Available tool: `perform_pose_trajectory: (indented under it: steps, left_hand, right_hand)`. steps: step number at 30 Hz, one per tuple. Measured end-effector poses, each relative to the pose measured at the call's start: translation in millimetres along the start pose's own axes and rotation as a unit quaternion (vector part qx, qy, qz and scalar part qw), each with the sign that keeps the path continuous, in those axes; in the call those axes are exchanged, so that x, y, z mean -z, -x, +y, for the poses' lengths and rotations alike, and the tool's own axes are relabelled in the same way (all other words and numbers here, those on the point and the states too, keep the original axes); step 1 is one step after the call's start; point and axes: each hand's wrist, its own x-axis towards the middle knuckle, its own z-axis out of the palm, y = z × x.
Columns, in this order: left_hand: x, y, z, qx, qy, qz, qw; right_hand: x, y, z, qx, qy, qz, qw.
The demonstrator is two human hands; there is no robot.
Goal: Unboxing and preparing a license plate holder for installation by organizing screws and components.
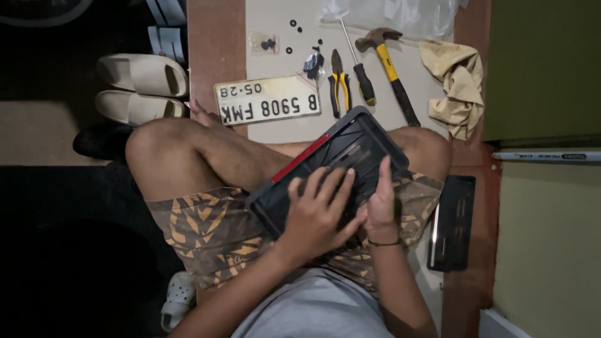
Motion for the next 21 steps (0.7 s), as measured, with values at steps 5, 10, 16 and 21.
perform_pose_trajectory:
  steps: [5, 10, 16, 21]
  left_hand:
    - [-6, -10, 4, -0.015, -0.028, -0.006, 0.999]
    - [17, -29, -3, 0.017, 0.12, 0.071, 0.99]
    - [28, -35, -45, 0.263, 0.627, 0.088, 0.728]
    - [5, -10, -76, 0.341, 0.745, 0.08, 0.568]
  right_hand:
    - [-14, 5, -4, 0.094, 0.094, 0.041, 0.99]
    - [89, 5, 2, 0.11, 0.234, 0.055, 0.965]
    - [-166, 8, -53, 0.437, 0.743, -0.022, 0.506]
    - [-92, -4, -37, 0.232, 0.546, 0.037, 0.804]
